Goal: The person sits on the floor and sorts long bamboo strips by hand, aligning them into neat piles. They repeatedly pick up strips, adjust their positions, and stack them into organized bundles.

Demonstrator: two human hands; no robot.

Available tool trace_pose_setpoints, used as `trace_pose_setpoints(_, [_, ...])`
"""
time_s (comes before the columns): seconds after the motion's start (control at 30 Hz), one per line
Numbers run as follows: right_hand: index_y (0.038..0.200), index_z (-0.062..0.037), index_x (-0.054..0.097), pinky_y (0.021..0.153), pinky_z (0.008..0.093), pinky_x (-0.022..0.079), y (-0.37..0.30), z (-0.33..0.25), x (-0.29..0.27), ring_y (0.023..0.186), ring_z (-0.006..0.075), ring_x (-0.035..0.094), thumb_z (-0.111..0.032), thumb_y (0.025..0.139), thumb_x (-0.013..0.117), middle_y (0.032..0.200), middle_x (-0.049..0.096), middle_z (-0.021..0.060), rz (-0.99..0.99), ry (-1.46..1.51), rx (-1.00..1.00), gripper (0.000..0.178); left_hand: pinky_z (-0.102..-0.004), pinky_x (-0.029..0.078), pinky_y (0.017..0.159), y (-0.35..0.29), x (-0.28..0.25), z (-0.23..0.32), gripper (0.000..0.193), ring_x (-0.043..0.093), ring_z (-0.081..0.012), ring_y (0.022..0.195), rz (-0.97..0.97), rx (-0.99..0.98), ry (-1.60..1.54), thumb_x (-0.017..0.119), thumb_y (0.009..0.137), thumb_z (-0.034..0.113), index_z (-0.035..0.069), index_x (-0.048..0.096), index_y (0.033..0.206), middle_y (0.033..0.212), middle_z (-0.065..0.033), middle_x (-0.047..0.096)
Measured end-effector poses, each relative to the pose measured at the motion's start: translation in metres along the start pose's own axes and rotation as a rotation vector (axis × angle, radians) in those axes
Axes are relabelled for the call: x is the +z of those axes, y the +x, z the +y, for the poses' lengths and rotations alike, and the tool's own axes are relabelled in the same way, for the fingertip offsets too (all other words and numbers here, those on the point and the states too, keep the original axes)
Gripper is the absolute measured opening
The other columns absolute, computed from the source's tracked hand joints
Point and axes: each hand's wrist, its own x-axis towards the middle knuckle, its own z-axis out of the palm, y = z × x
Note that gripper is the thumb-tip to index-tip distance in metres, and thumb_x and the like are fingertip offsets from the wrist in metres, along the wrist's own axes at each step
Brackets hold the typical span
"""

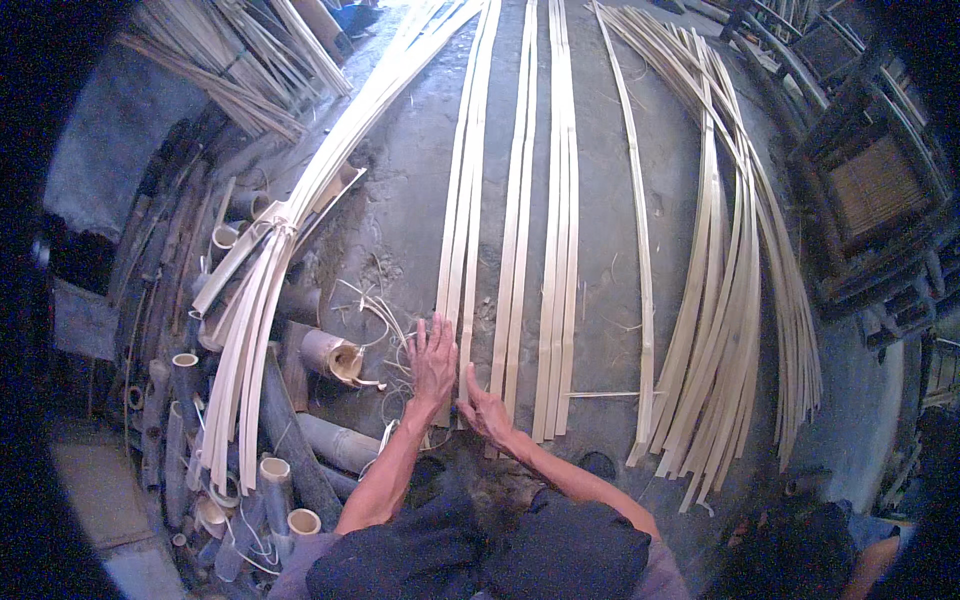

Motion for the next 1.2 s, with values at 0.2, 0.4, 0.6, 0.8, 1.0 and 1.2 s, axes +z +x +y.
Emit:
trace_pose_setpoints(0.2, [0.149, -0.0025, 0.011, 0.054, 0.0372, 0.045, 0.0, 0.006, 0.006, 0.053, 0.0267, 0.051, -0.008, 0.085, 0.063, 0.065, 0.048, 0.022, -0.053, 0.006, 0.037, 0.083, -0.0579, 0.016, 0.112, -0.003, -0.004, 0.004, 0.056, 0.016, -0.0408, 0.142, -0.015, 0.004, -0.013, 0.044, 0.096, 0.035, 0.01, 0.036, 0.145, 0.156, -0.0107, 0.022])
trace_pose_setpoints(0.4, [0.15, -0.0053, 0.005, 0.055, 0.0434, 0.045, 0.007, -0.004, 0.003, 0.056, 0.0414, 0.054, -0.005, 0.083, 0.06, 0.066, 0.048, 0.0266, -0.052, 0.02, -0.02, 0.087, -0.059, 0.009, 0.113, -0.006, -0.007, 0.002, 0.066, 0.006, -0.0394, 0.144, -0.041, 0.027, 0.011, 0.045, 0.095, 0.038, 0.009, 0.023, 0.15, 0.159, -0.0099, 0.009])
trace_pose_setpoints(0.6, [0.144, -0.0059, 0.029, 0.075, 0.0343, 0.05, 0.01, 0.024, 0.007, 0.072, 0.0326, 0.064, -0.014, 0.09, 0.057, 0.086, 0.063, 0.0242, -0.031, 0.173, -0.041, 0.061, -0.0582, 0.007, 0.114, -0.003, 0.008, 0.003, 0.065, 0.003, -0.0376, 0.145, -0.058, 0.041, 0.117, 0.041, 0.096, 0.038, 0.01, 0.019, 0.151, 0.159, -0.0099, 0.005])
trace_pose_setpoints(0.8, [0.122, -0.0035, 0.058, 0.074, 0.0398, 0.047, -0.025, 0.018, -0.12, 0.075, 0.0298, 0.058, -0.021, 0.092, 0.056, 0.079, 0.059, 0.0177, 0.284, -0.192, 0.203, 0.034, -0.0573, 0.008, 0.114, -0.003, 0.004, -0.002, 0.061, 0.006, -0.0375, 0.145, -0.097, 0.004, 0.08, 0.043, 0.095, 0.035, 0.01, 0.028, 0.148, 0.158, -0.0112, 0.011])
trace_pose_setpoints(1.0, [0.129, 0.0015, 0.048, 0.084, 0.0452, 0.044, -0.098, 0.073, -0.226, 0.099, 0.0371, 0.052, -0.019, 0.086, 0.063, 0.106, 0.051, 0.0204, 0.539, -0.749, 0.36, 0.05, -0.0566, 0.015, 0.112, -0.018, -0.017, 0.057, 0.059, 0.017, -0.0364, 0.143, 0.149, -0.043, 0.069, 0.055, 0.089, 0.034, 0.008, 0.042, 0.14, 0.154, -0.0147, 0.024])
trace_pose_setpoints(1.2, [0.127, 0.0017, 0.05, 0.078, 0.046, 0.045, -0.107, 0.067, -0.23, 0.091, 0.0392, 0.056, -0.021, 0.088, 0.062, 0.1, 0.057, 0.0237, 0.571, -0.604, 0.392, 0.047, -0.0538, 0.008, 0.113, -0.026, 0.018, 0.143, 0.067, 0.014, -0.033, 0.144, -0.071, 0.275, -0.068, 0.053, 0.089, 0.039, 0.008, 0.033, 0.146, 0.156, -0.0144, 0.02])
